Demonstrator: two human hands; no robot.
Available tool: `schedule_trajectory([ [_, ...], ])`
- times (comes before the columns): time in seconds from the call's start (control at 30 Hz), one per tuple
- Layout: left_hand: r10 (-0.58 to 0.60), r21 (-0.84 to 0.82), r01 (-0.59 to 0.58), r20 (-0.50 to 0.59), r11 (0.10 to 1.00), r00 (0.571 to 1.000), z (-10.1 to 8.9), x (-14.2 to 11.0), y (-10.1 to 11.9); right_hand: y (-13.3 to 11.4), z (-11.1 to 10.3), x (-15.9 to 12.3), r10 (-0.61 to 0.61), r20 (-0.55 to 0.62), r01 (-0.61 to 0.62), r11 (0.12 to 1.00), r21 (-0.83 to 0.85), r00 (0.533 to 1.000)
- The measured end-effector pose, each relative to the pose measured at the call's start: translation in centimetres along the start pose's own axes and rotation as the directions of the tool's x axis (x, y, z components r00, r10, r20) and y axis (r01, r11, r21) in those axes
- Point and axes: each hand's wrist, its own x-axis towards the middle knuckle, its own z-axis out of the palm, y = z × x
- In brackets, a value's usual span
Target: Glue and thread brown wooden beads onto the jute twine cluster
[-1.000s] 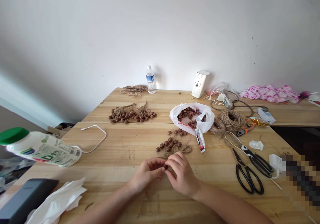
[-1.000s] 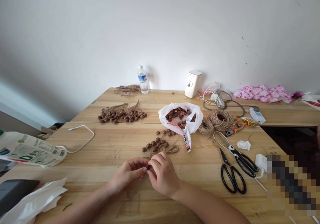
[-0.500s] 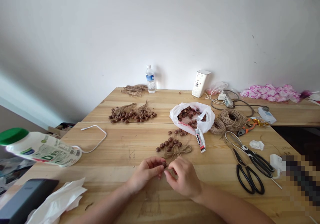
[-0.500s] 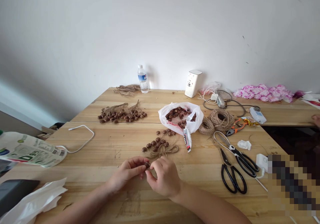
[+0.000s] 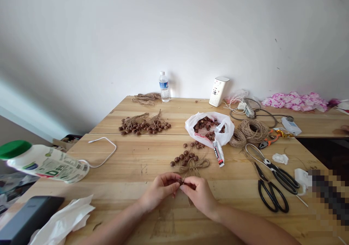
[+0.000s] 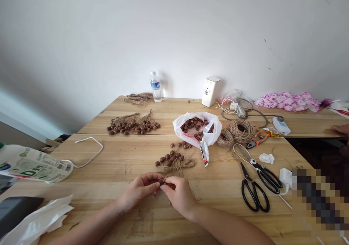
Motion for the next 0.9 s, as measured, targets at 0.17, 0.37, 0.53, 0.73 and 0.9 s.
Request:
schedule_trajectory([
  [0.17,-0.006,0.017,0.006,-0.018,1.0,1.0,0.1,0.0,-0.3,0.5,0.2,0.0,0.017,-0.016,-0.017,1.0,0.006,1.0],
  [0.37,-0.007,0.07,0.008,-0.017,0.998,1.0,0.1,-0.2,-0.4,1.1,0.3,0.1,0.028,-0.016,-0.029,0.999,-0.017,0.999],
  [0.53,-0.003,0.095,0.004,-0.011,0.995,1.0,0.1,-0.3,-0.4,1.1,0.2,0.1,0.054,-0.005,-0.054,0.998,-0.014,0.999],
  [0.73,0.003,0.122,-0.002,-0.01,0.993,1.0,0.1,-0.2,-0.4,1.3,0.3,0.0,0.057,-0.009,-0.057,0.998,-0.022,0.998],
  [0.9,0.01,0.146,-0.009,-0.005,0.989,1.0,0.1,-0.2,-0.6,1.6,0.4,0.1,0.067,-0.011,-0.067,0.997,-0.03,0.998],
])
